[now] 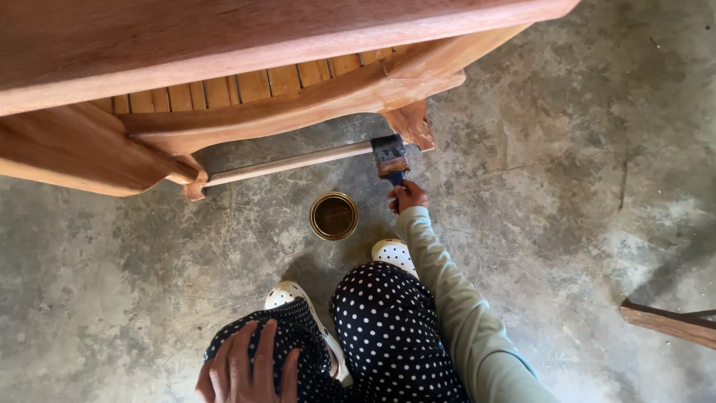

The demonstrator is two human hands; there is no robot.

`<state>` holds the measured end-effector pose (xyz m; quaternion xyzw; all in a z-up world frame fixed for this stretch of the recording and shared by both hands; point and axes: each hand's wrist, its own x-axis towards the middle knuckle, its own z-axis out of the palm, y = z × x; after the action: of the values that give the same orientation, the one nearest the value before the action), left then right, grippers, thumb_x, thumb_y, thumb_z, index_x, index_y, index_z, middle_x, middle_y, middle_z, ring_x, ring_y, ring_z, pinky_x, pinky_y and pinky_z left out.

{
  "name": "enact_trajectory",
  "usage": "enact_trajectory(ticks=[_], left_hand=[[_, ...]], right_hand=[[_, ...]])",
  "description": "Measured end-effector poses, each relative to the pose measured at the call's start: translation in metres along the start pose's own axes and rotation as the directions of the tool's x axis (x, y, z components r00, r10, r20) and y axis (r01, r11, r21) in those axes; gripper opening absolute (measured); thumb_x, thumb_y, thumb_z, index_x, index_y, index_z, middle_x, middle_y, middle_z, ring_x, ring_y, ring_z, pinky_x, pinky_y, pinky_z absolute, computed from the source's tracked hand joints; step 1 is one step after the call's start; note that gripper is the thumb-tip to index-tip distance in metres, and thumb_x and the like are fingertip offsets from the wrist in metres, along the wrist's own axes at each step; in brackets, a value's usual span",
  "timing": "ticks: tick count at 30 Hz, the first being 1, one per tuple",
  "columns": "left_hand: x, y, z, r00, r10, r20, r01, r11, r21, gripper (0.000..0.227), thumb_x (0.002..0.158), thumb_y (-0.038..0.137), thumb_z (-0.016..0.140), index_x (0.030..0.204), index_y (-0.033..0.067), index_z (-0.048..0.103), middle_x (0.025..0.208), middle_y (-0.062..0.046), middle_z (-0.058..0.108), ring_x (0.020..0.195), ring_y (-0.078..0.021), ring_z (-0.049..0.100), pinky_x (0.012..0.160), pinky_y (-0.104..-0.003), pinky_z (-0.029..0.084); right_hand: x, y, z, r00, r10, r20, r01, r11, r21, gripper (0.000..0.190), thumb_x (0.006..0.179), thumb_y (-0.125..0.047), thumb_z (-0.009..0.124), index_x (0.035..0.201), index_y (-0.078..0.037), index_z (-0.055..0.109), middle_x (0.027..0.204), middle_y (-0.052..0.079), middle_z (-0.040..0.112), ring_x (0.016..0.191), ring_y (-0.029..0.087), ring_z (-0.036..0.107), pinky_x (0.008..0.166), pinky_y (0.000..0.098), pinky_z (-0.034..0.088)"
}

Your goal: The recorder is painting or staining a wooden chair using a brush and a can of paint.

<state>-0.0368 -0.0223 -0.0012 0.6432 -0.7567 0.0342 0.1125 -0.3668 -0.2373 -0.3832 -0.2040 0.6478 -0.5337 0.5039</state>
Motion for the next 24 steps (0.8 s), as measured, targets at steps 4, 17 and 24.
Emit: enact_trajectory(ticks=[4, 17, 24], left_hand=[[0.001, -0.014, 0.005, 0.988, 0.041, 0.150, -0.045, 0.999, 0.019, 0.055, 0.078, 0.047, 0.071, 0.121, 0.0134, 0.071, 0.124, -0.014, 0.065, 0.121, -0.0331, 0.057, 0.108, -0.054, 0.039], [0.000, -0.008, 0.007, 0.992, 0.009, 0.124, -0.009, 1.000, -0.001, 0.054, 0.079, 0.048, 0.070, 0.122, 0.0152, 0.071, 0.126, -0.013, 0.064, 0.124, -0.0319, 0.056, 0.108, -0.054, 0.038], [0.000, 0.002, 0.004, 0.998, -0.032, 0.062, 0.032, 1.000, 0.002, 0.053, 0.080, 0.048, 0.069, 0.123, 0.0167, 0.070, 0.129, -0.011, 0.064, 0.125, -0.0308, 0.055, 0.110, -0.054, 0.036]], right_hand=[[-0.022, -0.014, -0.004, 0.996, -0.044, 0.082, 0.044, 0.999, -0.005, 0.034, 0.099, -0.010, 0.060, 0.131, 0.000, 0.064, 0.083, 0.009, 0.075, 0.051, 0.013, 0.061, 0.044, 0.0293, 0.049], [-0.007, -0.024, -0.011, 0.991, 0.109, 0.071, -0.106, 0.993, -0.055, 0.035, 0.099, -0.013, 0.061, 0.130, 0.001, 0.068, 0.082, 0.010, 0.074, 0.052, 0.015, 0.062, 0.045, 0.0312, 0.050], [-0.013, -0.032, -0.008, 0.994, -0.002, 0.110, 0.003, 1.000, -0.011, 0.037, 0.098, -0.013, 0.061, 0.133, 0.001, 0.064, 0.083, 0.010, 0.074, 0.052, 0.015, 0.061, 0.046, 0.0313, 0.050]])
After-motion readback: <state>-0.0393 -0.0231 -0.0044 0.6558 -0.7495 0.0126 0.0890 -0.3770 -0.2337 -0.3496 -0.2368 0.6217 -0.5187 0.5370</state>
